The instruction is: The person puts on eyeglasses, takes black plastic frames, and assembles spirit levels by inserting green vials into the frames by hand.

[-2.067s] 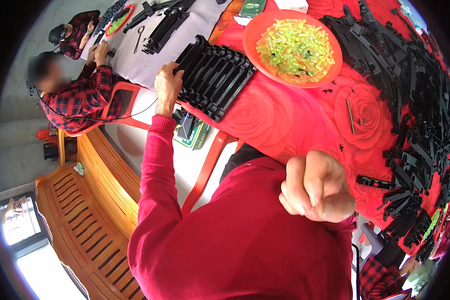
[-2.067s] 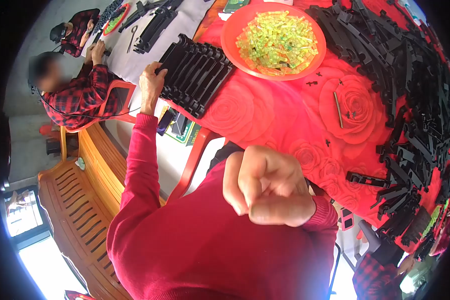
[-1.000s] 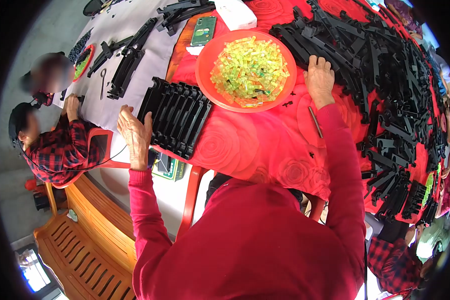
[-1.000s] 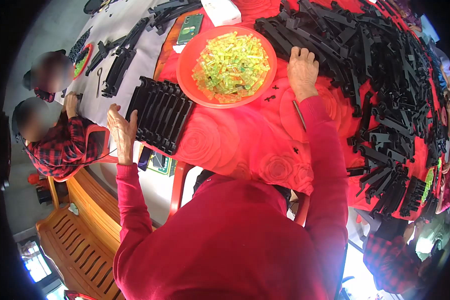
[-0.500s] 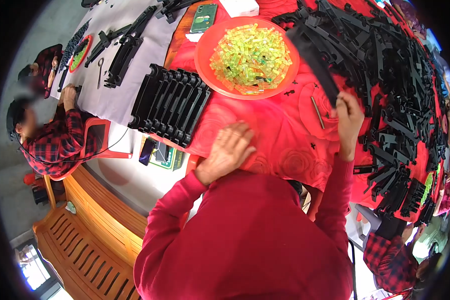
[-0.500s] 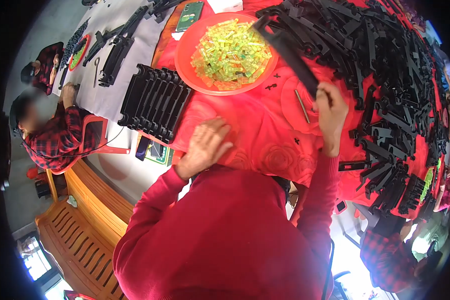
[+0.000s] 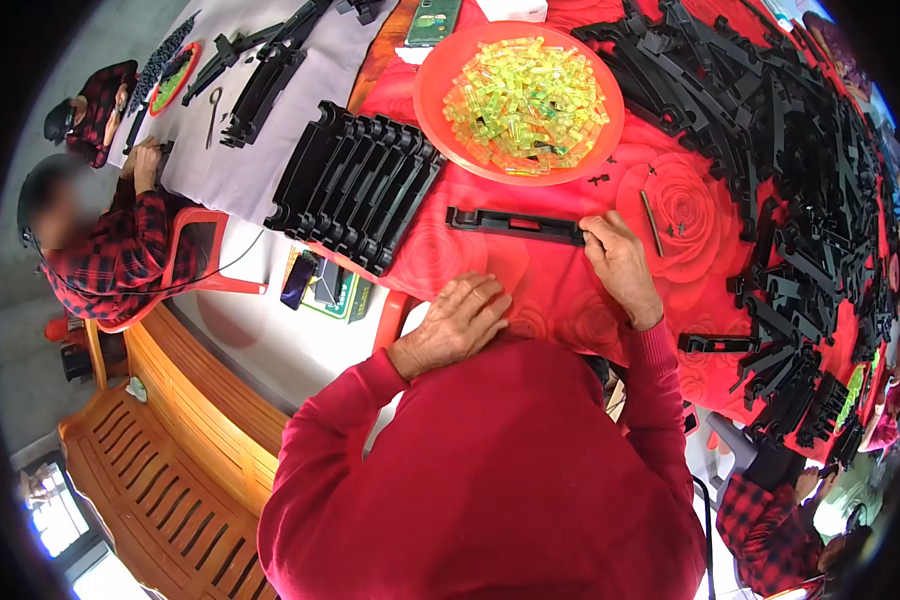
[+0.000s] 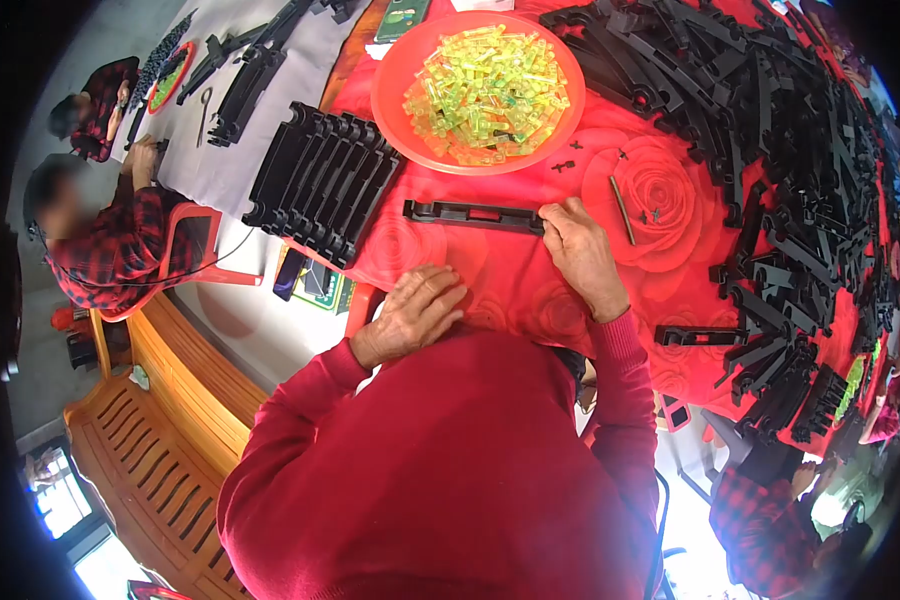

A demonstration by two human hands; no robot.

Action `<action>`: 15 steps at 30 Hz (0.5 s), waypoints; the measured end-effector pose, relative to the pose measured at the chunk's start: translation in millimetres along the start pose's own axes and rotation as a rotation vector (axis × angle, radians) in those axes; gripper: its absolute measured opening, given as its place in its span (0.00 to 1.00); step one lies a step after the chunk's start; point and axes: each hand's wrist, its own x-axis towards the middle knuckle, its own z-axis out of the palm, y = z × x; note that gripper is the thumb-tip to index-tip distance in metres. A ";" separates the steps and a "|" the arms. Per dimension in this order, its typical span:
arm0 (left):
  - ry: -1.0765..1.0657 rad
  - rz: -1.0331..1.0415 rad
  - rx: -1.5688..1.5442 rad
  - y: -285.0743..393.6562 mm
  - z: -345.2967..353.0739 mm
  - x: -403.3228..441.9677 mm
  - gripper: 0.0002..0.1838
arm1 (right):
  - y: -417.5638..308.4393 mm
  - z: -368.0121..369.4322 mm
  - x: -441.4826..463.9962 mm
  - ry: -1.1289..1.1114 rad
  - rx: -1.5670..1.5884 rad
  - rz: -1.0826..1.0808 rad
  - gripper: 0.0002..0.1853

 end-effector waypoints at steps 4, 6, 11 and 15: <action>0.179 -0.041 0.123 -12.4 -11.0 44.3 0.22 | -11.8 -5.0 -0.2 0.036 -0.078 -0.041 0.08; 0.238 -0.112 0.228 -28.6 -5.7 60.9 0.24 | -22.4 -15.1 -0.7 0.044 -0.136 -0.020 0.09; 0.247 -0.223 0.289 -52.0 18.7 62.9 0.28 | -38.2 -44.2 11.1 0.172 -0.093 -0.001 0.09; 0.261 -0.222 0.313 -50.3 19.9 63.1 0.27 | -45.5 -54.6 45.1 0.187 -0.005 -0.032 0.07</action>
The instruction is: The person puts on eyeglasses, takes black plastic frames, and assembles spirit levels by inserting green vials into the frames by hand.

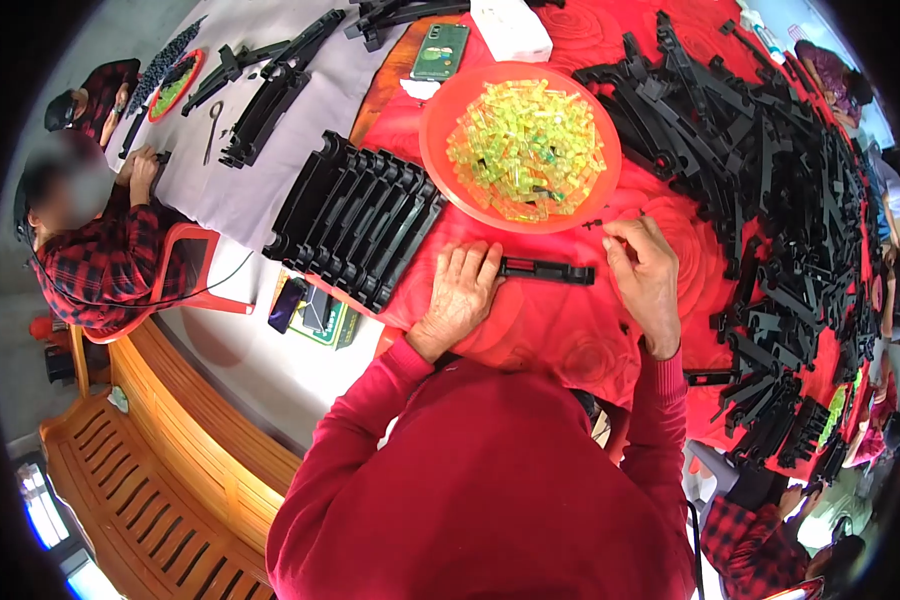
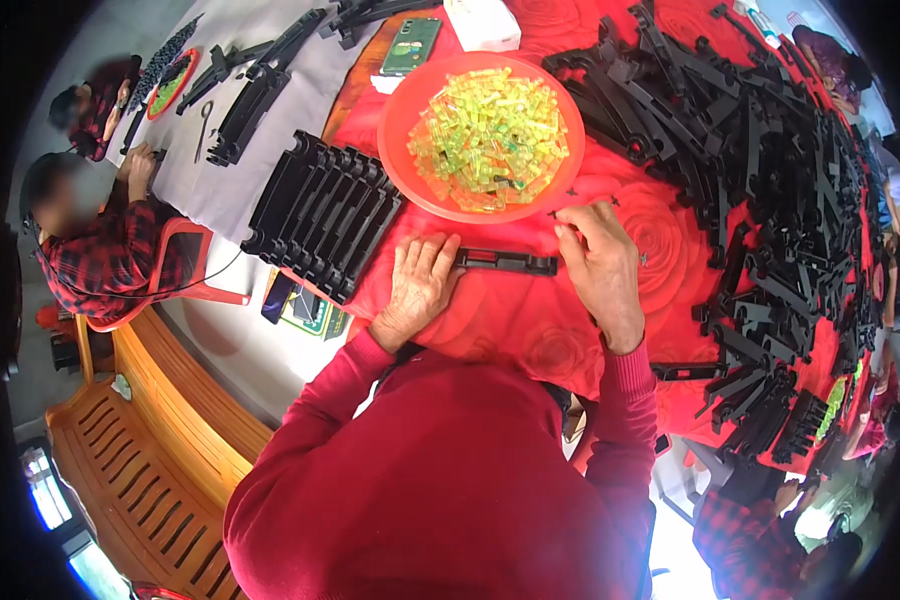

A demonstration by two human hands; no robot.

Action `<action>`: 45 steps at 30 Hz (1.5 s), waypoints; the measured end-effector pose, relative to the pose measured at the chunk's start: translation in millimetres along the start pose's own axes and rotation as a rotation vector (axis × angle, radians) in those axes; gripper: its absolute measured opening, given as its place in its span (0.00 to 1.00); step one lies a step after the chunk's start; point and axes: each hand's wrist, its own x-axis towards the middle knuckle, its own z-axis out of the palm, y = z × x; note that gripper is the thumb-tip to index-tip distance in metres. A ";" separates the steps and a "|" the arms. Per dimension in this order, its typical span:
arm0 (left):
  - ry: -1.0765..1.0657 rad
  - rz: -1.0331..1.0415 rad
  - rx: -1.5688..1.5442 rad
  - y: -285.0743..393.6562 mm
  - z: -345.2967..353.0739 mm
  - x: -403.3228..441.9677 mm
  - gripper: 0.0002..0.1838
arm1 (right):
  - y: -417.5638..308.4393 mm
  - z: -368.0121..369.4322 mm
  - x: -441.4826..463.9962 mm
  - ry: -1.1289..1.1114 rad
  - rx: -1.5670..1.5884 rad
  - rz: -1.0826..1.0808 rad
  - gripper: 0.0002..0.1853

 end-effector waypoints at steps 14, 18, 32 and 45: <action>-0.038 -0.008 0.002 1.5 -2.7 -0.4 0.26 | 31.8 102.0 111.5 -0.398 0.023 -0.180 0.04; -0.041 0.004 0.009 0.6 -2.3 -0.4 0.25 | 25.2 121.6 123.0 -0.445 0.065 -0.227 0.04; -0.029 -0.023 -0.031 2.0 -2.8 0.8 0.28 | 18.9 115.5 128.8 -0.419 -0.327 -0.277 0.04; -0.057 -0.023 -0.036 1.7 -3.6 1.2 0.25 | -20.1 141.6 142.6 -0.646 -0.597 0.030 0.12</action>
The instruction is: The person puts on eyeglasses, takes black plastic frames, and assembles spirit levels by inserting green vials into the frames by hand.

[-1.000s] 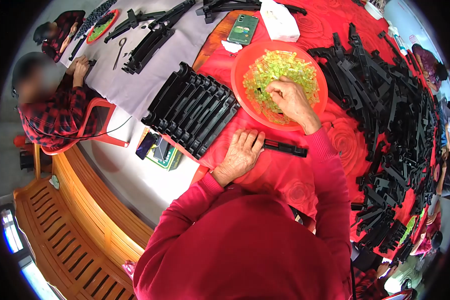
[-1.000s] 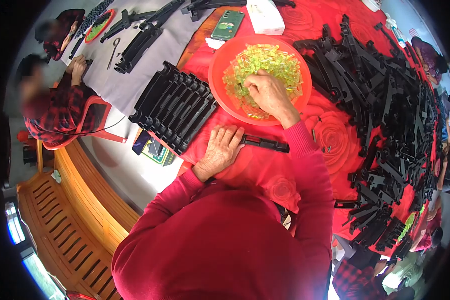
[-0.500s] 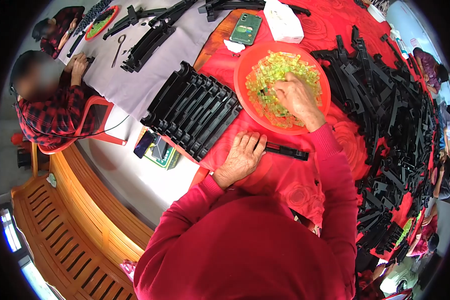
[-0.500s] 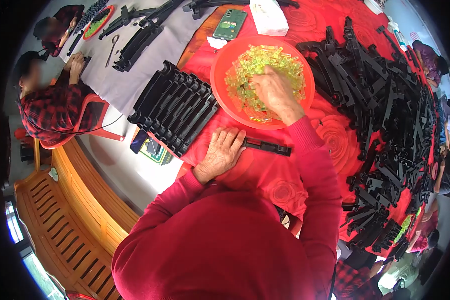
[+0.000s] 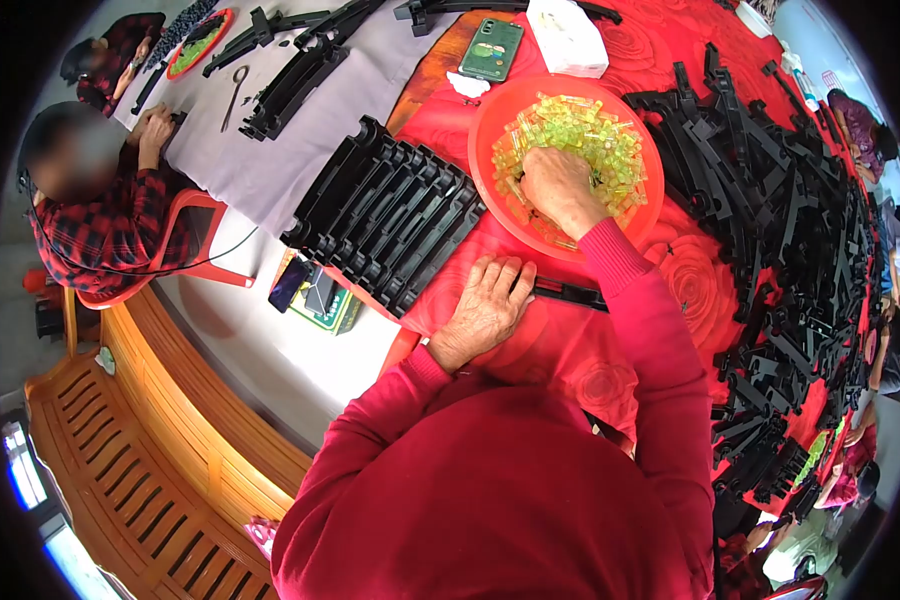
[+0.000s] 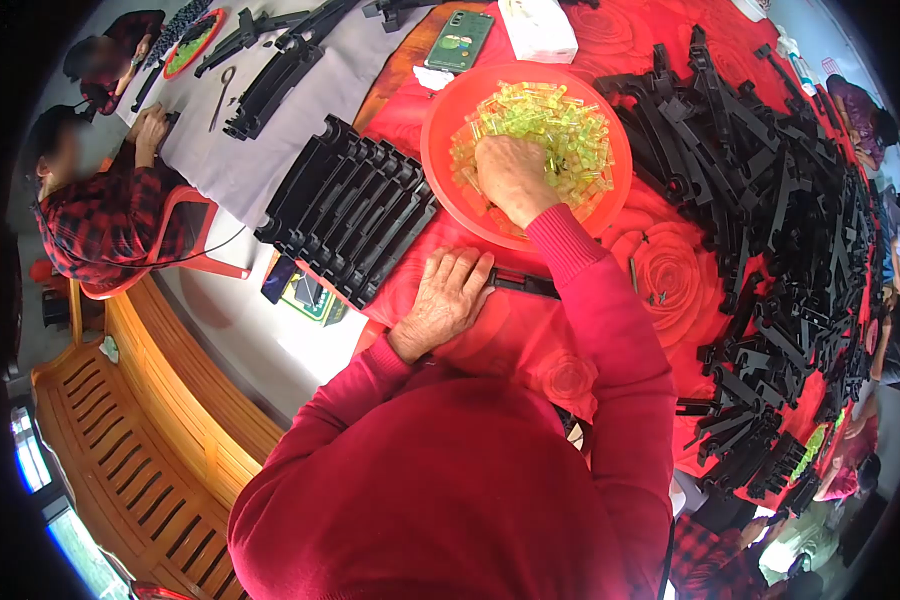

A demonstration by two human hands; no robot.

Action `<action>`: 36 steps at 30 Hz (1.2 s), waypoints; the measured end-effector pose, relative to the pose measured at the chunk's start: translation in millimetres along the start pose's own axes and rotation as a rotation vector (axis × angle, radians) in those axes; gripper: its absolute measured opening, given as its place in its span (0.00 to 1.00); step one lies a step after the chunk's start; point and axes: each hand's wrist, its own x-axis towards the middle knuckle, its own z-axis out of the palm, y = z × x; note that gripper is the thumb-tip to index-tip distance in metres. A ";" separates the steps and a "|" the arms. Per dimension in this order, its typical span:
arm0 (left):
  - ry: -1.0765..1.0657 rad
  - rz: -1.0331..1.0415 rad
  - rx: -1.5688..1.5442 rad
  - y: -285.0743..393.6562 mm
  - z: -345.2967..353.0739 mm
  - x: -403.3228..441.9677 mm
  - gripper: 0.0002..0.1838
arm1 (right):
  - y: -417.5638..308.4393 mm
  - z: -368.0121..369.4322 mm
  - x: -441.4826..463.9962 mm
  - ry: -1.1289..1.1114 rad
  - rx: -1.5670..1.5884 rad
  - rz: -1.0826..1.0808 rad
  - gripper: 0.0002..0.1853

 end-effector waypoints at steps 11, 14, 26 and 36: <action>0.037 -0.008 -0.017 0.6 0.5 0.7 0.27 | 5.6 12.8 9.1 0.053 0.144 0.099 0.10; 0.052 -0.007 -0.022 0.1 1.7 1.0 0.27 | 16.8 9.3 7.0 0.041 0.245 0.068 0.10; 0.054 -0.008 -0.014 1.3 0.2 0.9 0.27 | 94.5 -6.7 -35.5 0.499 0.199 0.084 0.06; 0.044 0.016 0.024 0.8 -0.7 1.5 0.26 | 49.1 28.3 -30.0 0.329 0.294 -0.282 0.07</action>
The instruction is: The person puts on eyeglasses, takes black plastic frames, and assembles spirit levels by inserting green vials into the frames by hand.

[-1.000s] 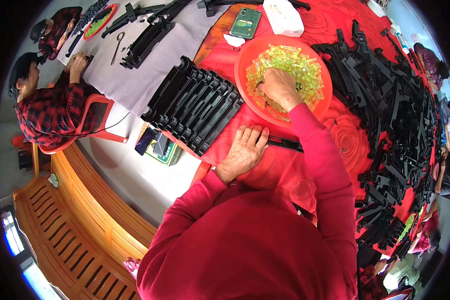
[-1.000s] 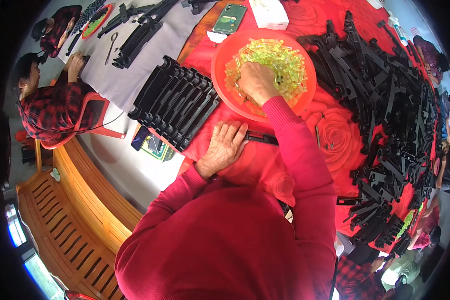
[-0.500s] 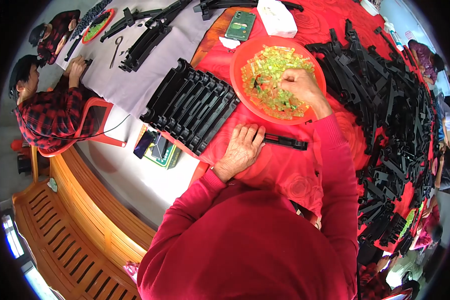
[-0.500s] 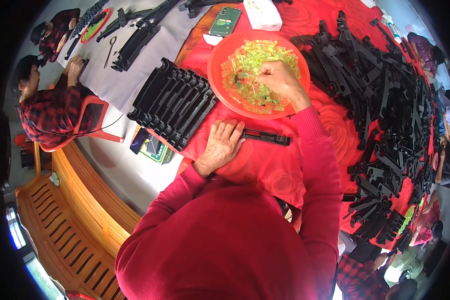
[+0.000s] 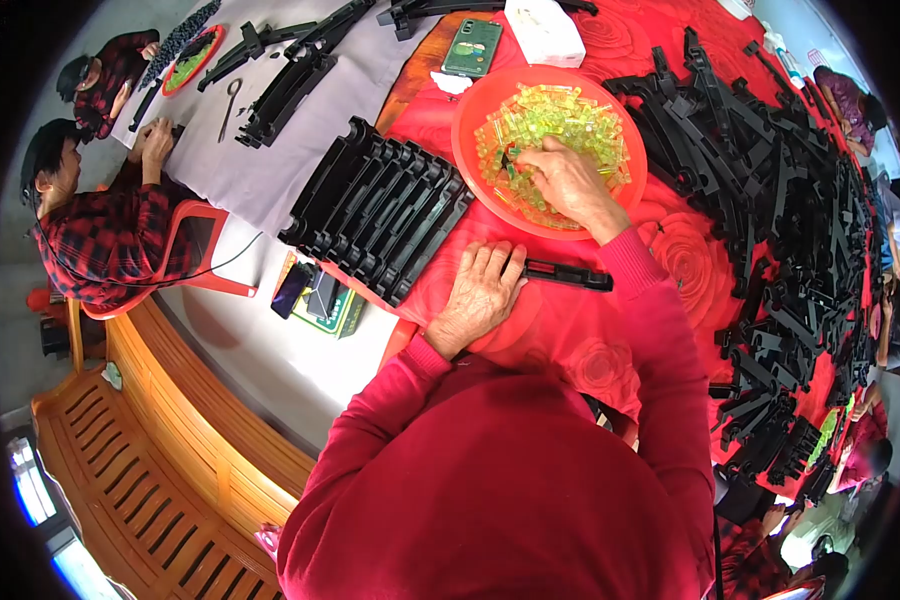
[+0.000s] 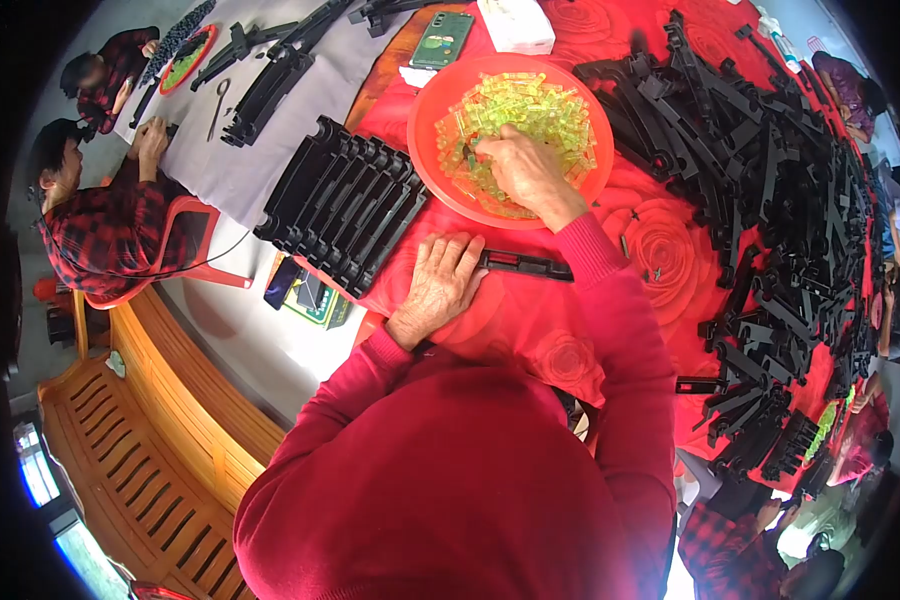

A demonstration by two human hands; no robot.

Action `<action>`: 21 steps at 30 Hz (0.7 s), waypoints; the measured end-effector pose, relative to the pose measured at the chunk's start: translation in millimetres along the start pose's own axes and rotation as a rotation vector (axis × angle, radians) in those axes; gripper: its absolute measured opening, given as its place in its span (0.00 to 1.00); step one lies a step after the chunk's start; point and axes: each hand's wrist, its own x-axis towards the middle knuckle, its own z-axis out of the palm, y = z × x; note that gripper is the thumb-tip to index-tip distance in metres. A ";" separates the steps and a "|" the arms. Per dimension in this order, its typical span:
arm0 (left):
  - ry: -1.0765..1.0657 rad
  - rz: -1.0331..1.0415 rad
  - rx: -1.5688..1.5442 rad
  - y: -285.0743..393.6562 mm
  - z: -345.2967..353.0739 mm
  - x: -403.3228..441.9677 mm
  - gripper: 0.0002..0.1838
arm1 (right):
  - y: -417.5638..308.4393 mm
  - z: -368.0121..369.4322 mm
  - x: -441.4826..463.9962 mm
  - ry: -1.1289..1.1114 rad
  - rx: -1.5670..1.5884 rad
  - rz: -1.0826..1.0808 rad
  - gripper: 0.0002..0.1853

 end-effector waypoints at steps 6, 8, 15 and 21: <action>-0.011 -0.012 -0.018 -0.4 -0.1 0.5 0.26 | 0.4 5.6 10.3 -0.096 -0.080 -0.122 0.07; 0.009 -0.014 -0.022 -0.1 -0.1 0.3 0.26 | -2.3 1.4 9.4 -0.079 -0.005 -0.050 0.06; 0.021 -0.010 -0.018 0.3 1.2 0.0 0.28 | -32.5 -63.0 -45.2 0.172 0.403 0.055 0.08; 0.025 -0.003 -0.023 1.3 0.6 -1.5 0.26 | -52.2 -47.5 -134.2 0.259 0.419 0.128 0.13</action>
